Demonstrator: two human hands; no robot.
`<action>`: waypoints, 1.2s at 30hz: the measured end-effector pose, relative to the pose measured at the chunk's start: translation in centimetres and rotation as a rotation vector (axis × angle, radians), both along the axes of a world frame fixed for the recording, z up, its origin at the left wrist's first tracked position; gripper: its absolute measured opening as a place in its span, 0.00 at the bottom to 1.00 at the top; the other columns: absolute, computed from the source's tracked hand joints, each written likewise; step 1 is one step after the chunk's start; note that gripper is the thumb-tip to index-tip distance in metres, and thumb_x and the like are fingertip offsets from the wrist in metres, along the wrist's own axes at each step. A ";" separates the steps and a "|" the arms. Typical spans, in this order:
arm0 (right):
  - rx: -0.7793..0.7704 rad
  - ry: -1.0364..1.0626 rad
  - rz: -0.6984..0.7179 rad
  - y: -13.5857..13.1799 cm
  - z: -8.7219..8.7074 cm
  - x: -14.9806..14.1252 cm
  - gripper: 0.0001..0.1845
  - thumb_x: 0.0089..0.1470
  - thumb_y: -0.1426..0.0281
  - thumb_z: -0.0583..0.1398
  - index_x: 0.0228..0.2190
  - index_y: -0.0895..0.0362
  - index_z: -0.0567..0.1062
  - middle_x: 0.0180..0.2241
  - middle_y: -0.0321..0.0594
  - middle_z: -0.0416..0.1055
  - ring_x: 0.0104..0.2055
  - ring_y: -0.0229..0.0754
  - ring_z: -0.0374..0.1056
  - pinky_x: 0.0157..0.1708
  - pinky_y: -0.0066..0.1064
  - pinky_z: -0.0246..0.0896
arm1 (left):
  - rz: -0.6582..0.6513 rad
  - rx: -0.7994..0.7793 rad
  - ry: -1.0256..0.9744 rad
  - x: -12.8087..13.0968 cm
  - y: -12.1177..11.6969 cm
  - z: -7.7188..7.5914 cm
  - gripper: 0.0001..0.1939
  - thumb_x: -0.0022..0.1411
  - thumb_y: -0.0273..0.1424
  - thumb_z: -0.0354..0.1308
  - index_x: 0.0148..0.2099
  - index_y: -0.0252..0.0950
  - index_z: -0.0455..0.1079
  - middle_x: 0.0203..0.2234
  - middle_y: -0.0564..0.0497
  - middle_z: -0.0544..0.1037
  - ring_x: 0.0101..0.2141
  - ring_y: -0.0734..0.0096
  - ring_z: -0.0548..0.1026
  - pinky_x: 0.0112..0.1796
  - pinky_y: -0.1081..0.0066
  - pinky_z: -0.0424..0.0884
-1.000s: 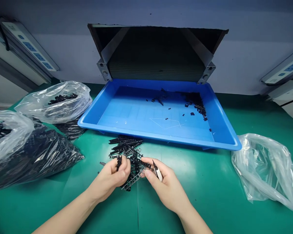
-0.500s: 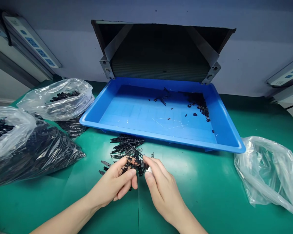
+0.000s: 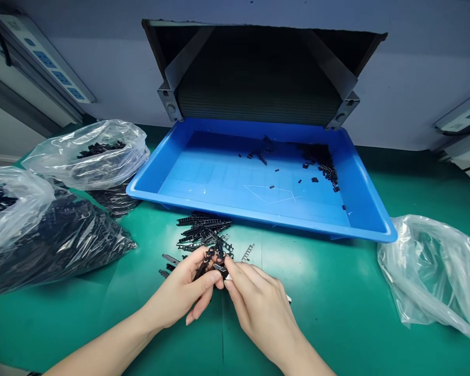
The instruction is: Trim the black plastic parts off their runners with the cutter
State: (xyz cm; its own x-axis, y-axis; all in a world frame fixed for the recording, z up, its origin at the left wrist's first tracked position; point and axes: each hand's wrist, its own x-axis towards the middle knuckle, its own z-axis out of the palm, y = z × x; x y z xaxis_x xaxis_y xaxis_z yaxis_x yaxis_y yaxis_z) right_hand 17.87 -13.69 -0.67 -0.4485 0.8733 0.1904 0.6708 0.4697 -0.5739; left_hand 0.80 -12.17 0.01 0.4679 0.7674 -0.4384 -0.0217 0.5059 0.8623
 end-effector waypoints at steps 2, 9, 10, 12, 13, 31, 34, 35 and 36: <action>0.016 -0.005 -0.006 0.0 0.0 -0.1 0.17 0.59 0.72 0.47 0.49 0.58 0.65 0.36 0.45 0.72 0.36 0.41 0.70 0.29 0.28 0.67 | 0.003 -0.007 0.019 0.0 0.0 -0.1 0.08 0.63 0.34 0.47 0.33 0.36 0.58 0.08 0.61 0.61 0.08 0.83 0.53 0.10 0.85 0.52; -0.002 0.020 -0.051 -0.2 -0.4 -0.5 0.17 0.59 0.72 0.47 0.48 0.59 0.66 0.34 0.45 0.73 0.33 0.40 0.69 0.27 0.27 0.65 | 0.020 -0.018 0.040 0.2 0.0 -0.2 0.10 0.62 0.35 0.47 0.30 0.36 0.55 0.07 0.63 0.57 0.07 0.84 0.51 0.09 0.85 0.49; -0.003 0.026 -0.058 -0.2 -0.4 -0.5 0.18 0.59 0.72 0.47 0.49 0.59 0.66 0.35 0.45 0.73 0.33 0.40 0.70 0.27 0.27 0.65 | 0.028 -0.020 0.047 0.2 0.0 -0.3 0.10 0.62 0.35 0.47 0.30 0.36 0.55 0.07 0.63 0.56 0.07 0.83 0.51 0.08 0.85 0.48; -0.003 0.037 -0.068 -0.2 -0.5 -0.6 0.18 0.59 0.72 0.47 0.49 0.59 0.67 0.35 0.45 0.72 0.33 0.40 0.70 0.27 0.27 0.65 | 0.052 -0.021 0.060 0.3 0.1 -0.4 0.11 0.61 0.36 0.49 0.29 0.37 0.54 0.08 0.64 0.55 0.07 0.84 0.51 0.08 0.85 0.47; -0.003 0.040 -0.073 -0.3 -0.5 -0.7 0.18 0.59 0.72 0.47 0.48 0.59 0.67 0.35 0.45 0.72 0.33 0.40 0.70 0.27 0.27 0.65 | 0.067 -0.021 0.060 0.4 0.1 -0.5 0.11 0.61 0.36 0.49 0.29 0.37 0.54 0.10 0.64 0.56 0.07 0.84 0.51 0.07 0.85 0.47; -0.026 -0.354 -0.101 3.1 -2.5 2.3 0.18 0.55 0.75 0.49 0.47 0.54 0.66 0.47 0.46 0.65 0.26 0.39 0.69 0.24 0.31 0.66 | 0.414 0.099 0.128 -0.2 1.1 -0.5 0.16 0.57 0.40 0.52 0.26 0.36 0.52 0.13 0.60 0.57 0.15 0.81 0.55 0.17 0.81 0.52; -0.098 -0.434 -0.024 3.6 -2.8 2.8 0.14 0.54 0.76 0.49 0.41 0.53 0.68 0.50 0.44 0.62 0.25 0.38 0.69 0.23 0.32 0.65 | 0.432 0.085 0.104 -0.5 1.2 -0.6 0.17 0.56 0.39 0.55 0.27 0.37 0.51 0.14 0.60 0.56 0.17 0.80 0.53 0.19 0.80 0.52; -0.126 -0.431 -0.018 3.7 -2.8 3.0 0.13 0.55 0.75 0.49 0.40 0.53 0.68 0.50 0.43 0.62 0.27 0.39 0.69 0.24 0.33 0.66 | 0.430 0.080 0.099 -0.5 1.2 -0.7 0.17 0.56 0.40 0.55 0.27 0.36 0.52 0.14 0.60 0.56 0.18 0.80 0.53 0.20 0.80 0.52; -0.157 -0.414 -0.019 3.7 -2.8 3.2 0.11 0.56 0.74 0.49 0.39 0.53 0.68 0.50 0.43 0.63 0.30 0.41 0.70 0.26 0.34 0.66 | 0.430 0.075 0.092 -0.5 1.3 -0.8 0.16 0.57 0.41 0.54 0.28 0.36 0.54 0.14 0.60 0.56 0.17 0.80 0.54 0.20 0.79 0.53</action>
